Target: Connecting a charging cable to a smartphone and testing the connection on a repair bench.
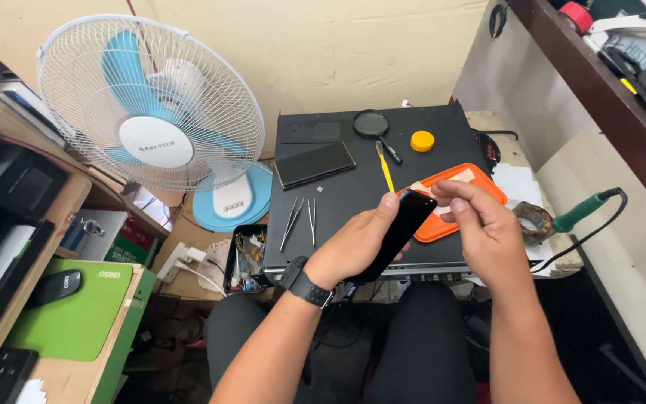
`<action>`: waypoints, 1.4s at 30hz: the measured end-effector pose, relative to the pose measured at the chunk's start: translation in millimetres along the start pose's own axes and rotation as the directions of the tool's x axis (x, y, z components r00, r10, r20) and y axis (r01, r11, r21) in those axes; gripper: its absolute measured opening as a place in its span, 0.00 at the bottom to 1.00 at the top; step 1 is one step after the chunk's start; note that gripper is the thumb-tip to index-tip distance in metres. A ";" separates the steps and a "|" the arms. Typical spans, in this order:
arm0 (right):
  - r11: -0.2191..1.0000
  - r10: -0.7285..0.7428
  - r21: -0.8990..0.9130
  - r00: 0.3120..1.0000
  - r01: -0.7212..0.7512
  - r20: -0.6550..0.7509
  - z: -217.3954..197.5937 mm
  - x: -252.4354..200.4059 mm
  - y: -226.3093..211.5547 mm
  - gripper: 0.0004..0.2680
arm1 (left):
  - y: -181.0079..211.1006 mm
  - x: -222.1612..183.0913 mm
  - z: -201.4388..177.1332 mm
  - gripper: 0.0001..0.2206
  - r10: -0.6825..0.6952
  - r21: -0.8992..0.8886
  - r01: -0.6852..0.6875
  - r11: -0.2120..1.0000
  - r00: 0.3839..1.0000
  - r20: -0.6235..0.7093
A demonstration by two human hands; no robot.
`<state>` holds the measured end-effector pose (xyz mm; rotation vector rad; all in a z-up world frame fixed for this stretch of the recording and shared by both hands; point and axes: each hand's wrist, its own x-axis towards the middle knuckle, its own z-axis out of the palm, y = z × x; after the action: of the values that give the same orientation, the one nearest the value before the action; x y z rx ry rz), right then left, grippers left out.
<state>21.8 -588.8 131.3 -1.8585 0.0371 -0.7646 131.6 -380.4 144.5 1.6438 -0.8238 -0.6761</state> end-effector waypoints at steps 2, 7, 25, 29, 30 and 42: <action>1.000 0.009 0.002 1.000 -0.009 -0.018 3.5 -2.8 5.3 0.12 | -1.3 -0.4 0.7 0.47 -0.010 -0.023 0.010 1.000 1.000 0.003; 0.999 0.042 0.033 0.999 -0.041 -0.028 6.2 -9.9 16.6 0.11 | 11.1 -6.5 2.9 0.48 -0.063 -0.172 0.069 0.983 0.997 0.037; 0.921 0.174 0.353 0.985 -0.163 0.001 20.6 -10.2 38.1 0.12 | -10.7 0.9 9.5 0.51 -0.080 -0.204 0.083 0.975 0.997 0.020; 0.866 0.227 0.455 0.974 -0.209 0.017 24.3 -10.1 44.9 0.12 | -11.1 1.1 11.2 0.52 -0.067 -0.202 0.068 0.977 0.998 0.010; 0.850 0.240 0.479 0.971 -0.220 0.020 23.9 -10.4 47.7 0.12 | -12.9 2.0 11.7 0.52 -0.064 -0.207 0.064 0.976 0.998 0.008; 0.806 0.264 0.552 0.964 -0.212 -0.016 26.6 -12.6 76.5 0.11 | -15.8 3.0 11.3 0.48 -0.045 -0.245 0.052 0.968 0.998 0.037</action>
<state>50.1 -594.7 54.7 -1.2393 0.0996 -0.6032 127.0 -387.2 126.6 1.4353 -0.6935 -0.8072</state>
